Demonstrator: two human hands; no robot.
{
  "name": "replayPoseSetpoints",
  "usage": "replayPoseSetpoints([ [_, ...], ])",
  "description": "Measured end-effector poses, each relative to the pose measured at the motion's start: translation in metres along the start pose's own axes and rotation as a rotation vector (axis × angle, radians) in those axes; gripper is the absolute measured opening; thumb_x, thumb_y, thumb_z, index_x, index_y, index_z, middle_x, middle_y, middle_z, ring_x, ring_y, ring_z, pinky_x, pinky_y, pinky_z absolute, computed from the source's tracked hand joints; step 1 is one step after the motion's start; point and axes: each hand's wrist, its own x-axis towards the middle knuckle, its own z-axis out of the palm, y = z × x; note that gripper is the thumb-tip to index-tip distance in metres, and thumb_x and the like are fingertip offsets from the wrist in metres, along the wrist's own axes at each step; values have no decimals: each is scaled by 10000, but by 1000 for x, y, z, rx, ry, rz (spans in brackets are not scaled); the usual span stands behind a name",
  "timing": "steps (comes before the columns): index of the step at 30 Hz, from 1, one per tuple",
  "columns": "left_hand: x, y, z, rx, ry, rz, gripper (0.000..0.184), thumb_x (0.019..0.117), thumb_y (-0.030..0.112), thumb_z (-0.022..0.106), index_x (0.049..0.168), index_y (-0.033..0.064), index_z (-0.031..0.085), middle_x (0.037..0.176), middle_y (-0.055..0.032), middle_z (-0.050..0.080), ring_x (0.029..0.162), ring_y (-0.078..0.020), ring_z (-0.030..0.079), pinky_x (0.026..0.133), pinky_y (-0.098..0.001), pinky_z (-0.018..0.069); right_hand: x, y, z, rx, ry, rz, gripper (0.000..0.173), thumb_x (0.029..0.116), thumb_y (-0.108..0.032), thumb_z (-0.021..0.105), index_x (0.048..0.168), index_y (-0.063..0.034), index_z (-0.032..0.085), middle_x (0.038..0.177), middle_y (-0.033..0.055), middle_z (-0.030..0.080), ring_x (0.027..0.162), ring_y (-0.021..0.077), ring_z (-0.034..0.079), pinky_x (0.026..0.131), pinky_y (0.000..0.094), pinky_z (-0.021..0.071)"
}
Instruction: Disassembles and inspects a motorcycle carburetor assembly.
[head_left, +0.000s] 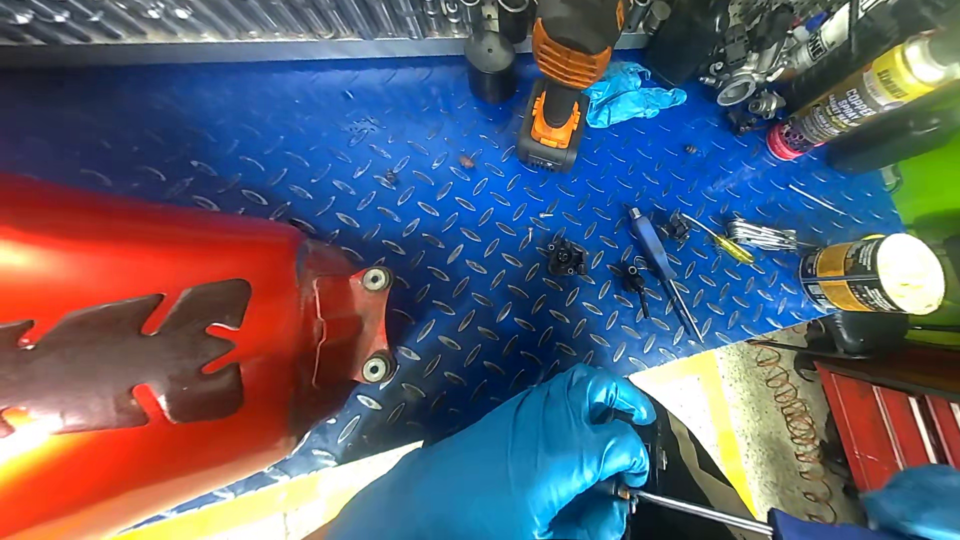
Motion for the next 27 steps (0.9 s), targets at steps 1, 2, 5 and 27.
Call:
replayPoseSetpoints([
  [1,0,1,-1,7,-7,-8,135,954,209,639,1020,92,622,1263,-145,576,1229,-206,524,1029,-267,437,1,-3,0,75,-50,40,438,992,-446,578,1211,-68,596,1033,99,658,997,145,633,892,309,516],
  [2,0,3,-1,13,-5,-19,131,942,195,638,1023,94,619,1258,-151,575,1219,-211,527,1017,-265,441,0,-3,1,136,-64,71,394,972,-388,632,1213,-82,571,1030,91,642,1003,152,635,897,324,524],
  [5,3,9,-1,27,5,-41,115,920,149,623,1016,85,617,1243,-175,572,1198,-222,539,1000,-261,440,-10,6,-2,-14,-24,90,463,983,-426,618,1000,35,657,839,201,675,790,254,661,747,392,546],
  [27,10,5,-1,101,-41,-16,136,905,196,639,1009,110,630,1216,-151,604,1165,-235,565,963,-296,465,-10,-2,-1,-78,-16,88,578,1023,-499,519,1172,37,675,936,192,712,836,211,662,795,368,539],
])
